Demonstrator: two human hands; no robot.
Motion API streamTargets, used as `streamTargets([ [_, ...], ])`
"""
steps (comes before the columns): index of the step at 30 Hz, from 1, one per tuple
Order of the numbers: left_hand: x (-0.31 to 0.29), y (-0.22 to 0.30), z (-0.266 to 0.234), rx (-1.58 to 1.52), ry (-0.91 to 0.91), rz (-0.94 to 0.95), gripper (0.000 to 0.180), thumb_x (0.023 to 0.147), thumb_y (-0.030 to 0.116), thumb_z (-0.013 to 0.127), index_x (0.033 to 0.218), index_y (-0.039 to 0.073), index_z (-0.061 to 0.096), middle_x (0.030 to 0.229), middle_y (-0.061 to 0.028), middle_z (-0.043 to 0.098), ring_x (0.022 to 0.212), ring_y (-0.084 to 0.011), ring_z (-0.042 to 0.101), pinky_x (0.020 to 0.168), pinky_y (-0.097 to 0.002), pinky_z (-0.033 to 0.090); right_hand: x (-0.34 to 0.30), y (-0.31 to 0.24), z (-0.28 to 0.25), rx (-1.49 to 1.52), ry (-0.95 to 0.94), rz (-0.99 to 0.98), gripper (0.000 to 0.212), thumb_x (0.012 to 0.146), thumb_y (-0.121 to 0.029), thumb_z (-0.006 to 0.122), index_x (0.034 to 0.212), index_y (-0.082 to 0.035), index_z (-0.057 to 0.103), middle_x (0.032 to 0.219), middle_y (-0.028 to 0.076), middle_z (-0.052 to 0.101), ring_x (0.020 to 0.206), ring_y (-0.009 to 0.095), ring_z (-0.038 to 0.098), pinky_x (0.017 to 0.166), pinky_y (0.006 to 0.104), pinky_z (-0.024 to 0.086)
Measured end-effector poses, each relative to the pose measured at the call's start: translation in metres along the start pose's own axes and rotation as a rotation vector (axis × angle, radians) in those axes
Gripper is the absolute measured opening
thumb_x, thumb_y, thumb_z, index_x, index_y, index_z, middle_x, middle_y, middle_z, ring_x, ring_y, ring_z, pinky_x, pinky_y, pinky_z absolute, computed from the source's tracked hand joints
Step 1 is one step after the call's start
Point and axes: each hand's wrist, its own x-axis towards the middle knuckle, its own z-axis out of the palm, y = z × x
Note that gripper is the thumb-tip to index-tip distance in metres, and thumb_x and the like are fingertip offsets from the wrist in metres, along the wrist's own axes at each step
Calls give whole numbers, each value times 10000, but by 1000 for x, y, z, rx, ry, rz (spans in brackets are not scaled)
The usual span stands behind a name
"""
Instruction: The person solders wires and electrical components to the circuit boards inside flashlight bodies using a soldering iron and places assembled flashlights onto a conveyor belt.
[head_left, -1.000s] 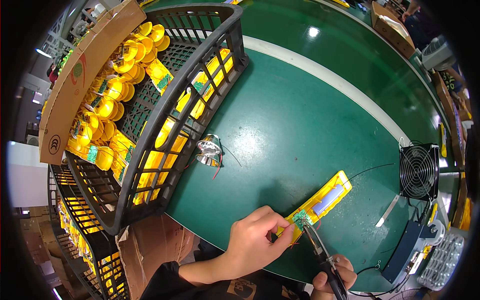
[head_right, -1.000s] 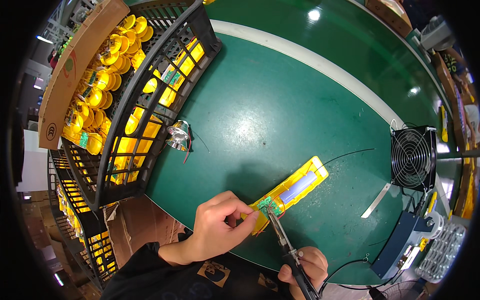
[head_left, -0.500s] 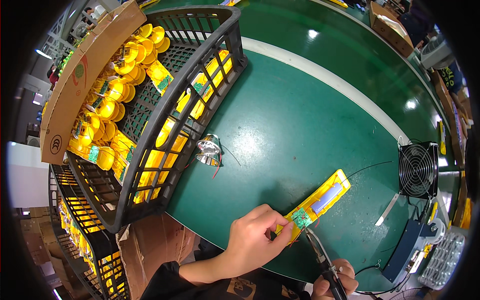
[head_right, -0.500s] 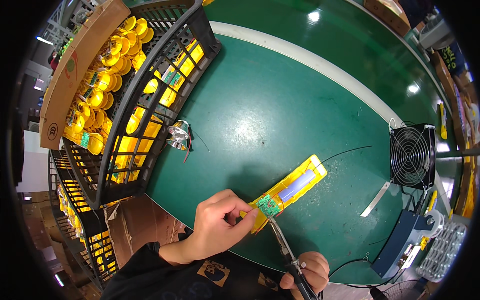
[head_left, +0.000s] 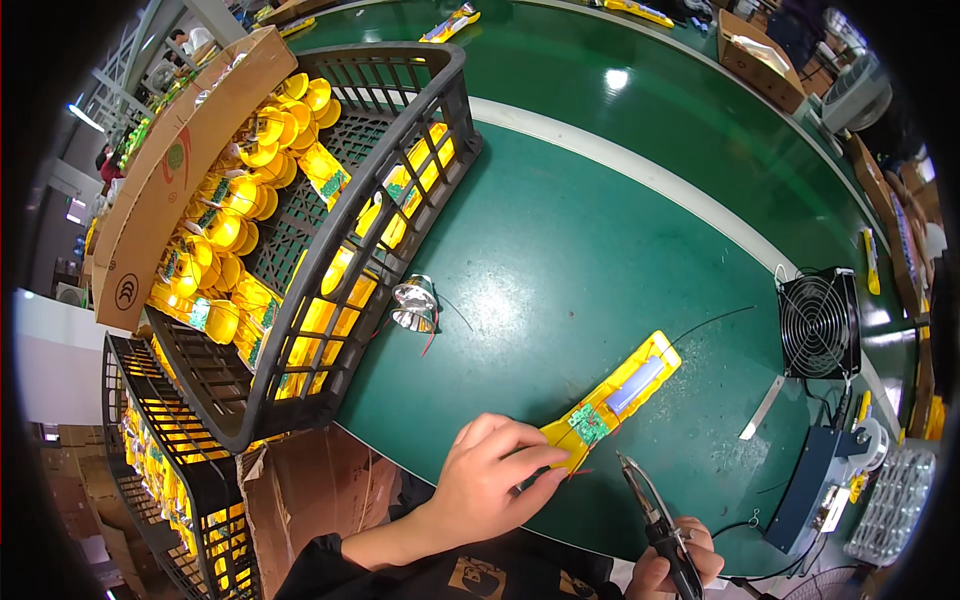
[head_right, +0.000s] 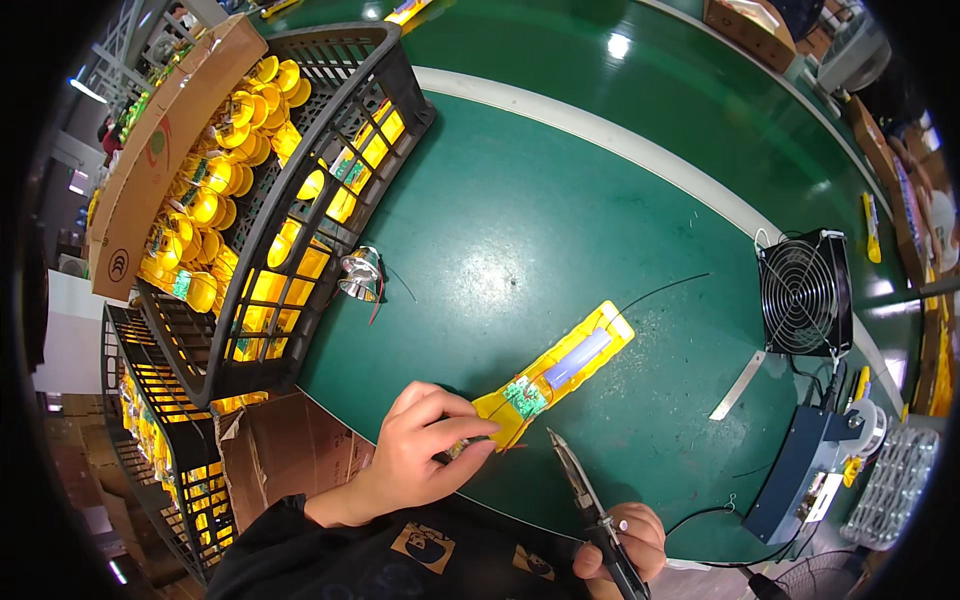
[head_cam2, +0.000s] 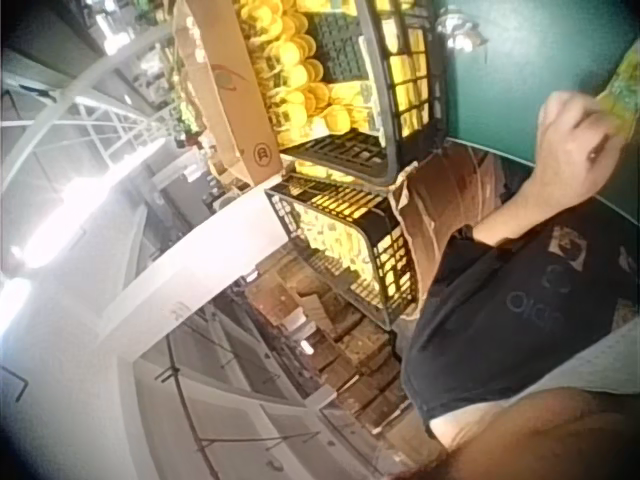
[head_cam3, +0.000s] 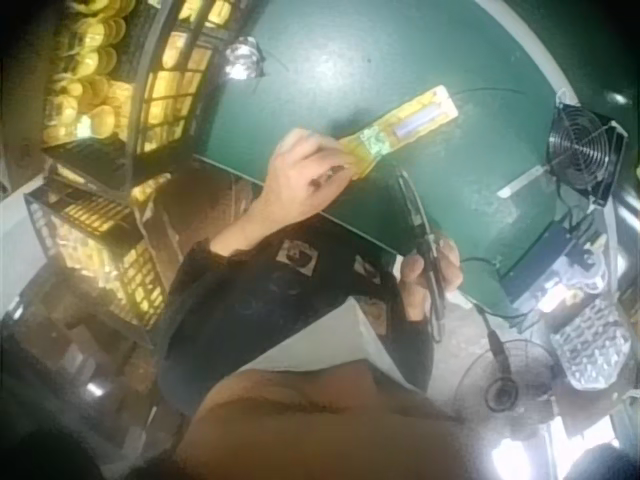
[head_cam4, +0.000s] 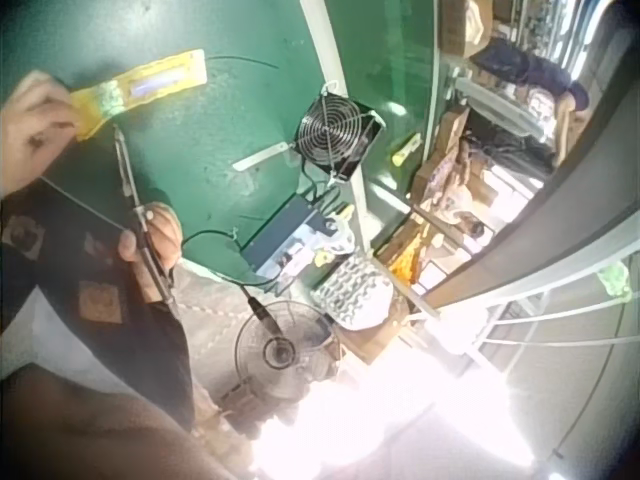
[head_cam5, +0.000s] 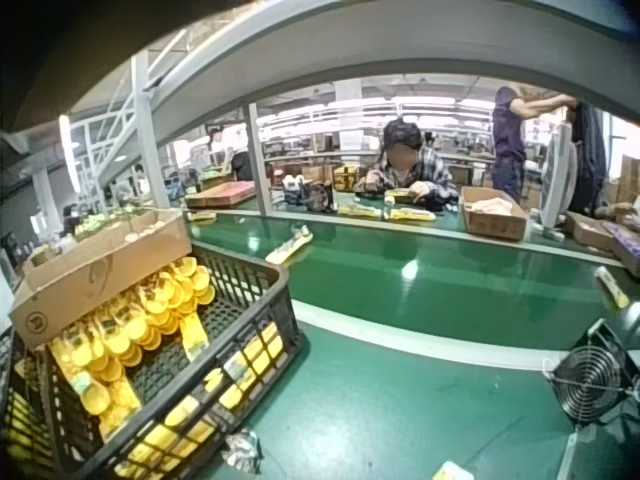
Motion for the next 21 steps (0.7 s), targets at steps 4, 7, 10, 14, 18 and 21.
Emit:
streamTargets([
  [4, -5, 0, 0, 71, -107, 64, 200, 605, 123, 723, 793, 128, 652, 804, 36, 583, 756, -157, 483, 686, -287, 355, -7, 2, -7, -16, -19, 5, 432, 697, -337, 675, 820, -40, 386, 618, 68, 487, 435, 199, 488, 433, 302, 442],
  [7, -6, -1, -1, 98, -122, 95, 206, 597, 153, 732, 788, 142, 655, 795, 49, 590, 785, -154, 482, 714, -310, 336, -4, 1, -6, -18, -34, -6, 433, 692, -330, 682, 820, -39, 387, 631, 72, 490, 436, 199, 490, 439, 304, 446],
  [10, -7, -1, -1, 112, -114, 107, 212, 594, 171, 737, 789, 142, 656, 765, 50, 589, 791, -153, 485, 745, -337, 339, 1, -1, -4, -8, -55, 9, 431, 686, -323, 687, 816, -39, 390, 640, 71, 492, 439, 201, 494, 442, 306, 448],
  [14, -7, -3, 1, 107, -70, 84, 208, 610, 151, 724, 797, 147, 633, 781, 55, 571, 802, -146, 496, 785, -371, 351, 7, -2, 0, -28, -74, 26, 414, 677, -312, 696, 790, -40, 405, 635, 68, 497, 444, 203, 498, 443, 303, 445],
  [18, -4, -4, 8, 61, 61, -7, 179, 587, 74, 734, 730, 120, 637, 696, 29, 552, 705, -158, 491, 771, -367, 370, 16, -1, 2, 12, -149, 57, 398, 665, -296, 708, 751, -40, 416, 628, 70, 498, 444, 203, 499, 442, 300, 441],
  [21, -2, -4, 14, 55, 132, -45, 176, 578, 55, 729, 706, 117, 627, 652, 25, 516, 662, -158, 481, 732, -342, 378, 21, 1, 6, 37, -204, 82, 389, 656, -283, 717, 716, -40, 419, 624, 72, 498, 443, 204, 497, 442, 298, 437],
])
